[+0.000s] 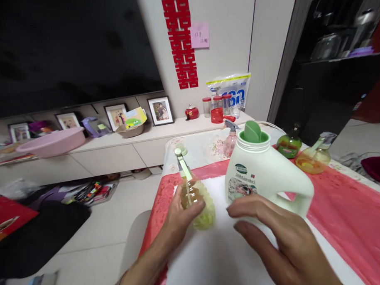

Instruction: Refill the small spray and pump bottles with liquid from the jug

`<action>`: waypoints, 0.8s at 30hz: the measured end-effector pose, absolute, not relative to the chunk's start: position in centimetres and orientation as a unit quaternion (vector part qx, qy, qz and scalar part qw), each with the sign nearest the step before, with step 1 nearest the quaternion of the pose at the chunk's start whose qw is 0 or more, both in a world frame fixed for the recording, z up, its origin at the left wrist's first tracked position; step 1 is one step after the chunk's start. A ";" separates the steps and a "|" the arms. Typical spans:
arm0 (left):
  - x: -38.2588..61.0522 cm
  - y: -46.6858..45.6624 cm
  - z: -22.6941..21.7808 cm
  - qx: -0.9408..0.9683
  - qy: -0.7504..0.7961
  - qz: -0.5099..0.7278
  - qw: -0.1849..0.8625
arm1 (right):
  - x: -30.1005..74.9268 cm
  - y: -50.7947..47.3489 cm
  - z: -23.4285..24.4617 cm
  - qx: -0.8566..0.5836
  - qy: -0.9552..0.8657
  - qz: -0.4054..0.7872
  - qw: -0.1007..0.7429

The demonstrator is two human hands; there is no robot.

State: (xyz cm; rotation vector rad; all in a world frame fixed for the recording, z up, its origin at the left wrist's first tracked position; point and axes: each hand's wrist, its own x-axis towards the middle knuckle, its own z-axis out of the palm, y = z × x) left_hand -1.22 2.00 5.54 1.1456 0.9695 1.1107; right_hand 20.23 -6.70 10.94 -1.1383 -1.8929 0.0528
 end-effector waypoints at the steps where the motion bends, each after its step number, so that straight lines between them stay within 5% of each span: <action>1: -1.1 0.7 5.4 0.479 0.412 0.480 0.609 | 19.4 -6.0 11.0 -0.456 -0.760 0.040 0.461; 13: -0.1 -4.0 3.4 0.495 0.252 0.349 0.754 | 17.0 -3.8 7.7 -0.439 -0.582 0.497 0.471; 24: 0.5 -4.2 2.8 0.583 0.308 0.358 0.661 | 16.6 -3.9 6.9 -0.465 -0.541 0.504 0.488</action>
